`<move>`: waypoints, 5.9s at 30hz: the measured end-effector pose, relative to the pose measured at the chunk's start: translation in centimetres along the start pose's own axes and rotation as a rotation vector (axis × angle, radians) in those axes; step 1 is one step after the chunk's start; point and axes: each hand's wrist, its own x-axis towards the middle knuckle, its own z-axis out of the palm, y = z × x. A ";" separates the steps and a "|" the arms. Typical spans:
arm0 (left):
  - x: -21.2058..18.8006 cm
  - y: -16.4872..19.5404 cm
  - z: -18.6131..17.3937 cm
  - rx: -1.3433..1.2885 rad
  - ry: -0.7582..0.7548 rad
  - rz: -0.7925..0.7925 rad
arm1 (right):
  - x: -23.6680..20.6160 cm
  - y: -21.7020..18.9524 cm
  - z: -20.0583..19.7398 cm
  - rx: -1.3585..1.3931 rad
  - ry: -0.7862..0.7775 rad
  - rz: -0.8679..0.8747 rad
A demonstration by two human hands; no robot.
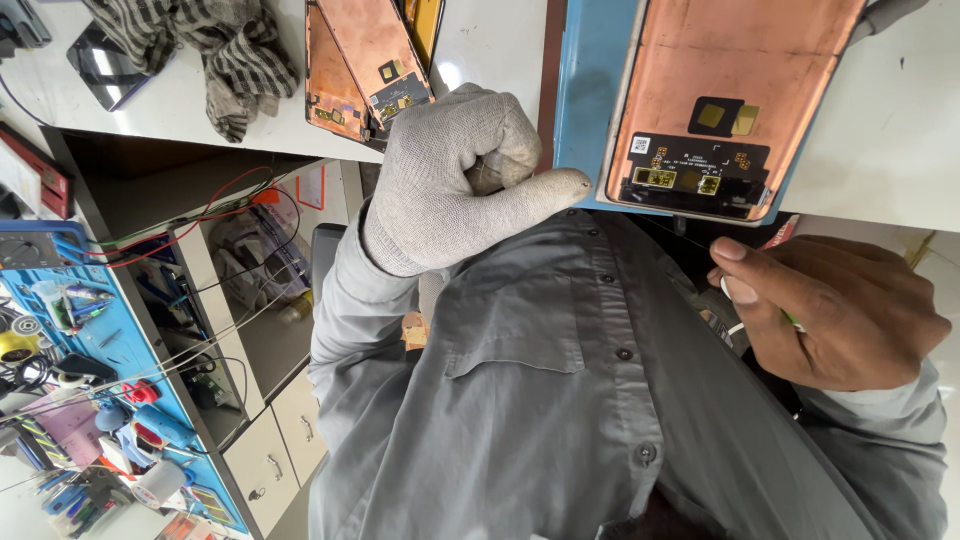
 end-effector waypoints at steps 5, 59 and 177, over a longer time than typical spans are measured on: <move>0.0 0.1 0.1 0.003 0.006 0.002 | 0.1 -0.1 0.1 -0.031 0.035 -0.005; 0.1 0.5 1.6 0.045 0.006 0.080 | -2.9 2.1 1.2 0.155 0.269 0.222; 1.0 1.0 1.3 -0.018 0.009 0.069 | -2.7 0.2 0.8 0.138 0.376 0.333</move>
